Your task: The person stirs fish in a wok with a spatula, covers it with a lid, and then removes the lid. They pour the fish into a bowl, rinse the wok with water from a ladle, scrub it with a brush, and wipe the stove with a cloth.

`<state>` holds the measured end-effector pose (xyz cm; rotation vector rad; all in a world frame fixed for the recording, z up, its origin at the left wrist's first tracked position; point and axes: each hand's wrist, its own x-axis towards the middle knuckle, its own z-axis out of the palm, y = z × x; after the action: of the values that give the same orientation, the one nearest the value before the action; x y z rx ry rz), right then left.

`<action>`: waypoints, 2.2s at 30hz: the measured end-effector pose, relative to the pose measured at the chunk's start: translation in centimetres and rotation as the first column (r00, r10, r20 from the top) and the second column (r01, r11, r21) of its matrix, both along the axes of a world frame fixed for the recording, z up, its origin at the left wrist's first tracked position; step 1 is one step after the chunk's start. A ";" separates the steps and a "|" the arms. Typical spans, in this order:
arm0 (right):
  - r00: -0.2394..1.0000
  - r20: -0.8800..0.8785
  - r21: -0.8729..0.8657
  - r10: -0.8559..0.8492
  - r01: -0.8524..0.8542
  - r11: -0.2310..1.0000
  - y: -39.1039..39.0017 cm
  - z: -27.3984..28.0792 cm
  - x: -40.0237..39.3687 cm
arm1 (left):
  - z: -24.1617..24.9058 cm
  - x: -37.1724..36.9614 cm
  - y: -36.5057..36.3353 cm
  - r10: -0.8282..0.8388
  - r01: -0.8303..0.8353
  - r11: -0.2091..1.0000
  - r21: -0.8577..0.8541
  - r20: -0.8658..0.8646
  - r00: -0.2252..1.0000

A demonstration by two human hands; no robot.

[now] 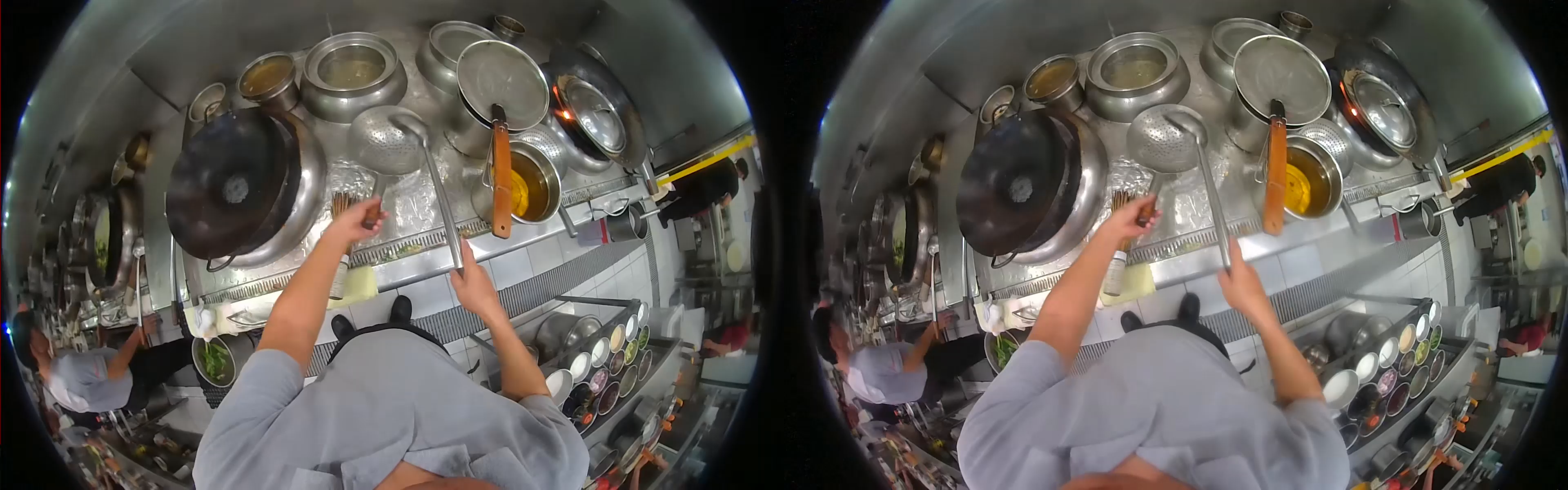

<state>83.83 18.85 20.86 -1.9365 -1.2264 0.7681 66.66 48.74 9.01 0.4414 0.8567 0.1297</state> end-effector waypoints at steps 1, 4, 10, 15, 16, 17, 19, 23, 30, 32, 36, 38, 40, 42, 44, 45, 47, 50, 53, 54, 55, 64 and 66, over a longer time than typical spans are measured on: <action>0.997 0.071 0.059 0.002 -0.006 0.998 0.5 -1.3 0.4 | -2.2 0.7 0.0 -0.056 0.057 0.997 0.048 -0.018 0.998; 0.990 0.141 0.156 -0.022 0.000 0.988 2.7 -3.7 1.7 | -0.3 0.8 -0.3 0.005 0.080 0.934 0.347 -0.236 0.972; 0.880 -0.475 0.195 -0.017 0.124 0.973 18.3 -3.3 3.9 | 8.8 -5.4 -2.3 0.527 0.505 0.287 0.814 -0.574 0.626; 0.896 -0.438 0.017 -0.065 0.081 0.997 36.8 -1.3 6.1 | 10.0 -7.9 -3.1 0.507 0.226 0.444 0.867 -0.451 0.735; 0.920 -0.383 -0.029 -0.080 0.075 0.997 40.7 -1.9 7.0 | 10.6 -8.0 -4.0 0.475 0.058 0.567 0.822 -0.383 0.793; 0.825 -0.563 -0.086 -0.052 0.004 0.996 43.9 -1.6 8.1 | 10.5 -8.2 -4.6 0.437 -0.013 0.638 0.770 -0.348 0.829; 0.533 -0.844 -0.182 -0.062 -0.176 0.967 47.7 -1.6 9.8 | 11.5 -8.0 -7.5 0.452 -0.129 0.700 0.703 -0.296 0.842; -0.470 -0.882 0.026 0.036 0.027 0.999 43.6 -2.2 6.9 | 11.6 -8.4 -9.5 0.386 -0.138 0.799 0.585 -0.323 0.864; -0.587 -0.735 0.346 0.339 0.105 0.932 33.9 0.6 3.1 | 8.0 -3.2 -3.9 0.199 -0.041 0.917 0.397 -0.365 0.910; -0.685 -0.661 0.270 0.306 0.164 0.949 31.3 2.1 1.3 | 5.4 -3.4 -0.8 0.100 0.085 0.894 0.440 -0.380 0.920; -0.805 -0.521 0.209 0.285 0.204 0.956 25.8 2.4 -1.5 | 6.2 -6.1 1.8 0.204 0.405 0.624 0.668 -0.640 0.741; -0.827 -0.470 0.219 0.309 0.230 0.948 22.1 2.2 -2.2 | 9.6 -6.2 0.5 0.387 0.470 0.509 0.721 -0.680 0.623; -0.792 -0.528 0.199 0.308 0.238 0.951 17.8 1.7 -2.6 | 7.0 -7.8 2.5 0.457 0.504 0.447 0.739 -0.673 0.582; -0.676 -0.685 0.155 0.271 0.229 0.961 13.4 1.1 -2.0 | 5.9 -7.1 3.1 0.474 0.455 0.433 0.778 -0.626 0.619; -0.315 -0.945 0.047 0.090 0.141 0.989 9.2 -0.9 -1.2 | 5.6 -5.8 3.0 0.269 0.268 0.651 0.710 -0.547 0.793; 0.407 -0.913 0.064 0.007 0.126 0.990 7.5 -5.0 -1.6 | 5.6 -5.6 3.0 0.196 0.172 0.752 0.636 -0.466 0.863; 0.938 -0.346 0.084 -0.031 0.064 0.994 5.4 -9.3 -1.6 | 3.0 -4.8 1.9 0.141 -0.043 0.930 0.364 -0.249 0.958; 0.987 -0.161 0.134 0.019 0.003 0.991 4.9 -10.2 1.0 | -2.4 -2.6 -1.6 0.150 -0.121 0.977 0.177 -0.164 0.975; 0.835 -0.550 0.089 0.026 0.028 0.996 11.0 -6.4 0.6 | -3.5 1.5 -7.4 0.206 -0.191 0.973 0.128 -0.110 0.972; 0.681 -0.732 0.039 0.003 0.038 0.999 14.3 -4.6 0.4 | -3.3 2.6 -9.1 0.195 -0.182 0.974 0.132 -0.091 0.977; 0.626 -0.778 0.085 0.050 0.026 0.996 18.1 -4.3 0.3 | -6.8 3.2 -9.5 0.165 -0.168 0.983 0.074 0.053 0.985; 0.551 -0.832 -0.017 0.056 -0.125 0.992 47.4 -3.3 7.4 | 5.0 -8.4 -14.9 0.119 0.300 0.225 0.927 -0.332 0.936; 0.048 -0.998 -0.048 -0.044 -0.085 0.995 48.0 -1.6 7.5 | 7.8 -15.2 -15.8 0.233 0.283 0.424 0.860 -0.406 0.884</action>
<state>91.34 66.87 19.31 -0.8209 -0.2250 1.8000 51.51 32.91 16.80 1.6119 1.2285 0.4985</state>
